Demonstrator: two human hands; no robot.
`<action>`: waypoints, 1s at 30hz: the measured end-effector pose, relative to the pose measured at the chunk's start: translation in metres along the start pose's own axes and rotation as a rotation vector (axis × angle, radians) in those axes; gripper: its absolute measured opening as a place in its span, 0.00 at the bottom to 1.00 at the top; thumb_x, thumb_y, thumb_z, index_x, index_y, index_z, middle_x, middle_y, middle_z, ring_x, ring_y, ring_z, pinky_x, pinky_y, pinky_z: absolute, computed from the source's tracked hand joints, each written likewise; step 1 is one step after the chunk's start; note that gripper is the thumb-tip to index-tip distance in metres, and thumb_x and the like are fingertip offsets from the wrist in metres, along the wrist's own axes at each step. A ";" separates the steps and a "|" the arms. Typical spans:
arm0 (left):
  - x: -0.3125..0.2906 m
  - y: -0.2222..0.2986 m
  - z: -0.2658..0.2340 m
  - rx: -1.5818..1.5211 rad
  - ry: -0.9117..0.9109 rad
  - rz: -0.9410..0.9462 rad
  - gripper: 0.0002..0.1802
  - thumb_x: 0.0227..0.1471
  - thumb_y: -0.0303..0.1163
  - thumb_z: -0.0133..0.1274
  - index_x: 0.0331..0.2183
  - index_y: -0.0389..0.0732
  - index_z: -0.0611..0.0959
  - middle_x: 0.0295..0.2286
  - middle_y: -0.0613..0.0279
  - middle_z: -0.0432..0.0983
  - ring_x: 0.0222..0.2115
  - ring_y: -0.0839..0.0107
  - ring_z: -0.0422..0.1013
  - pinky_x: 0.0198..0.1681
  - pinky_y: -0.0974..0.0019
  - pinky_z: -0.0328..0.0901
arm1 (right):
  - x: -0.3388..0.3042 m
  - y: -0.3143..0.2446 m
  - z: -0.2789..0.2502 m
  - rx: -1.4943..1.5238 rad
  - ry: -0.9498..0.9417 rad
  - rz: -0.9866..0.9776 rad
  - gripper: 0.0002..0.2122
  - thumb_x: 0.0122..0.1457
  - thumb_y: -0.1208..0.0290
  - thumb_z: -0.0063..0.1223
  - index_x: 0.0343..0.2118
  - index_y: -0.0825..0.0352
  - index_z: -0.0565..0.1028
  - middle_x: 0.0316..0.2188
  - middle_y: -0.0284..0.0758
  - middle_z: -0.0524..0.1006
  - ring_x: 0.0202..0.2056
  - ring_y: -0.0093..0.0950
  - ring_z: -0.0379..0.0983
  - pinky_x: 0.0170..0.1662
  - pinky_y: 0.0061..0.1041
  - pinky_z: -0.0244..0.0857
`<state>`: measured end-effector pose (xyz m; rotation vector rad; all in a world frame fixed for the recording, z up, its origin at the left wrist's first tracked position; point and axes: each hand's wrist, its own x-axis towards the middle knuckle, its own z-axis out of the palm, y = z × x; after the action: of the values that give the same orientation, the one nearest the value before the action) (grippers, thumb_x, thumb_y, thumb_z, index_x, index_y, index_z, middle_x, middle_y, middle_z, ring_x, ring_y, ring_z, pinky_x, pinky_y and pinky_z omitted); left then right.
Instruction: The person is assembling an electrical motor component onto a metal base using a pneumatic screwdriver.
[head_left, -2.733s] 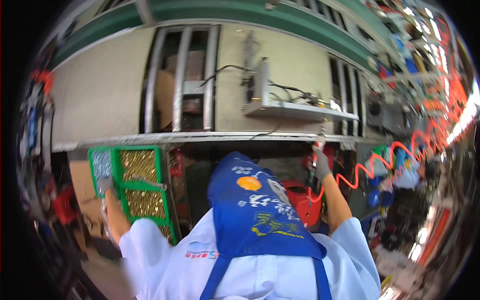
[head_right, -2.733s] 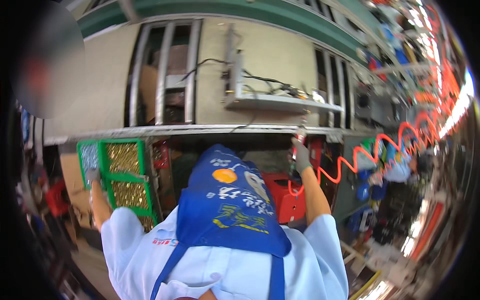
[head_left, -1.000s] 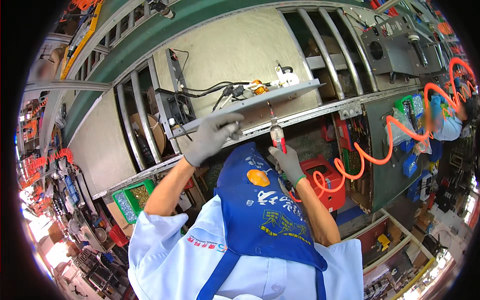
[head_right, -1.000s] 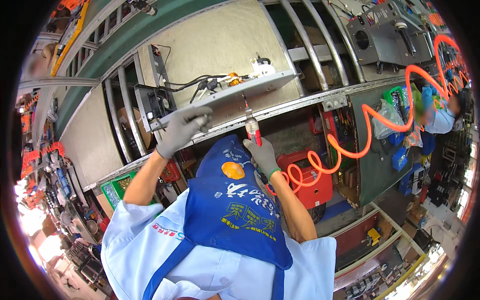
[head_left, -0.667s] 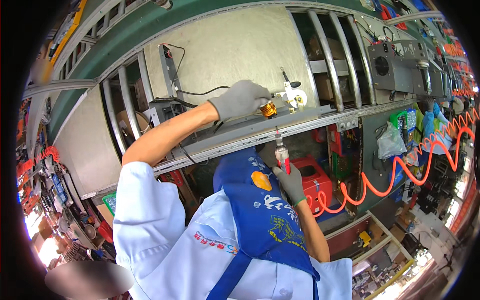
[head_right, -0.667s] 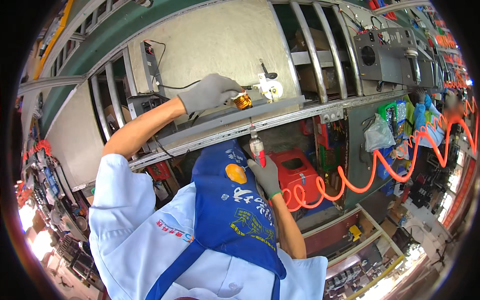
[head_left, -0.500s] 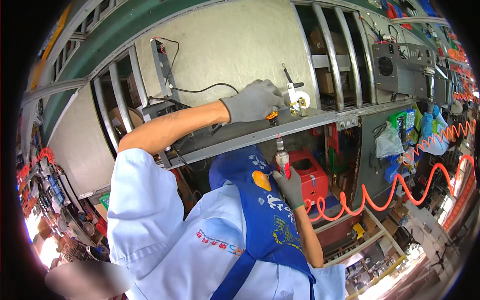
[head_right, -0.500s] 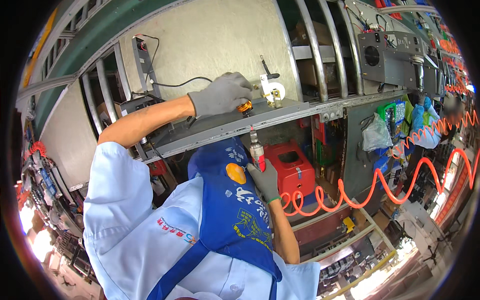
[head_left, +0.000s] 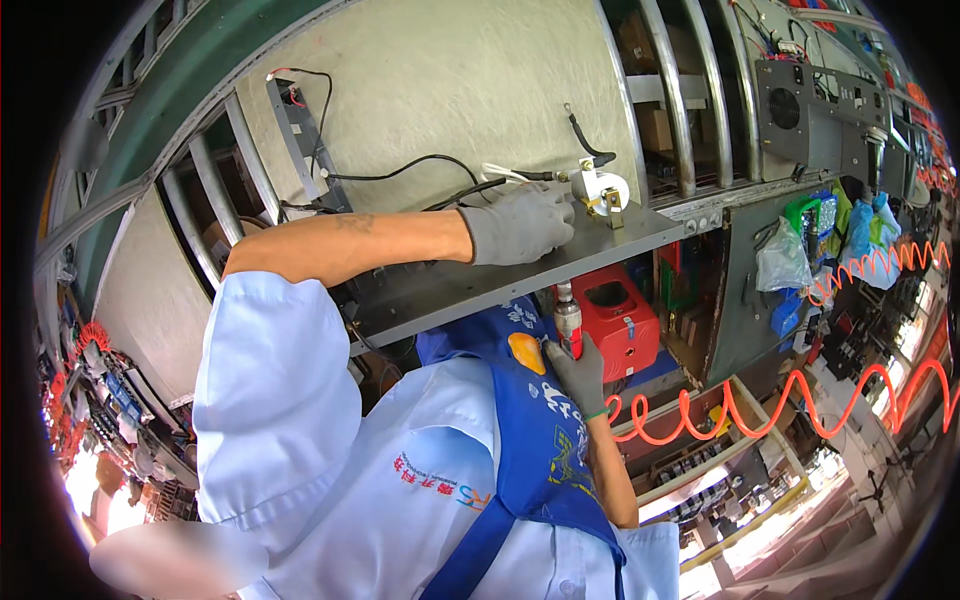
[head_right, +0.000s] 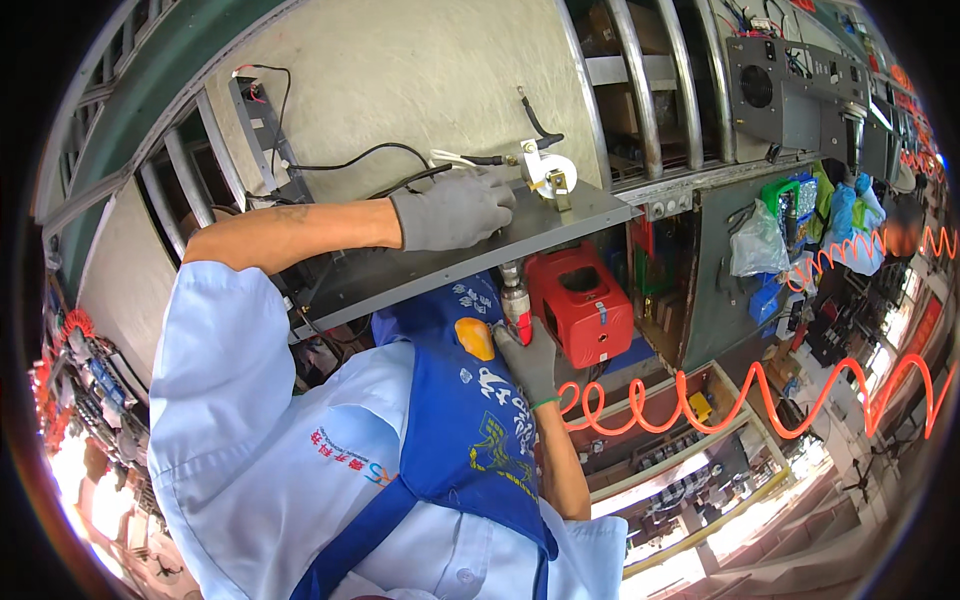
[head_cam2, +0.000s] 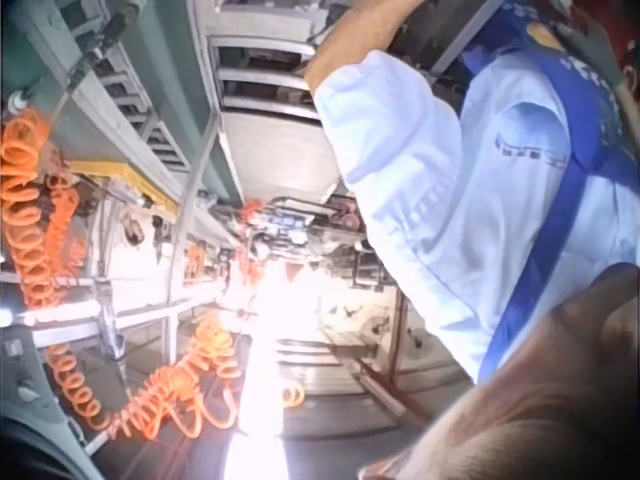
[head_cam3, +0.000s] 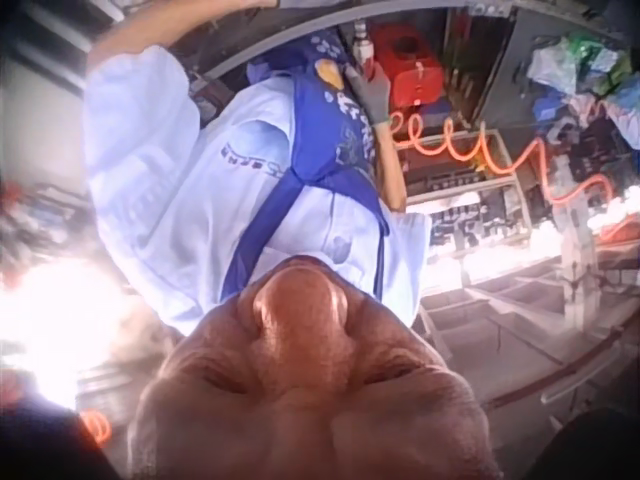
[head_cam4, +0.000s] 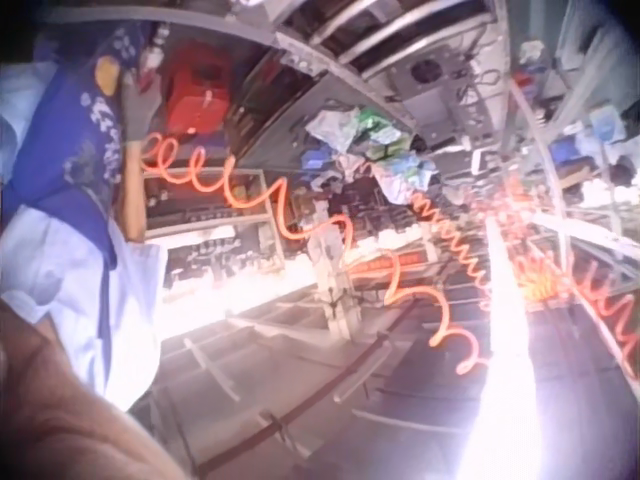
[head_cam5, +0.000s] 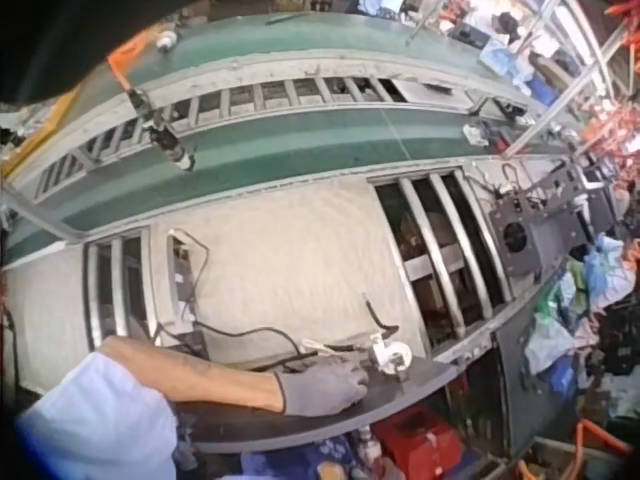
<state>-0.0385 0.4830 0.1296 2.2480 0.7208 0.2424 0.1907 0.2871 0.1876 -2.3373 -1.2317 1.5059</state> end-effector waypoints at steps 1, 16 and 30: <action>0.000 0.000 0.002 0.009 -0.032 -0.011 0.09 0.48 0.31 0.58 0.34 0.40 0.83 0.44 0.60 0.75 0.50 0.58 0.68 0.52 0.54 0.66 | 0.000 -0.001 0.001 -0.013 -0.007 0.021 0.16 0.52 0.62 0.66 0.36 0.69 0.75 0.26 0.34 0.77 0.29 0.22 0.71 0.35 0.27 0.66; -0.001 -0.014 0.013 -0.051 0.010 0.126 0.10 0.47 0.25 0.55 0.35 0.35 0.81 0.44 0.53 0.75 0.49 0.56 0.70 0.54 0.57 0.65 | 0.011 0.022 -0.001 -0.055 0.015 -0.026 0.17 0.51 0.64 0.67 0.37 0.70 0.76 0.30 0.38 0.79 0.31 0.27 0.75 0.37 0.29 0.69; 0.002 -0.012 0.012 -0.092 -0.017 0.074 0.08 0.46 0.21 0.54 0.32 0.34 0.81 0.41 0.53 0.76 0.45 0.54 0.71 0.51 0.56 0.66 | 0.067 0.037 -0.047 -0.562 0.131 -0.445 0.21 0.47 0.56 0.70 0.35 0.65 0.72 0.34 0.43 0.73 0.33 0.50 0.75 0.31 0.45 0.69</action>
<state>-0.0378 0.4836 0.1128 2.1891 0.6058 0.2865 0.2614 0.3226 0.1459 -2.1619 -2.1713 0.9312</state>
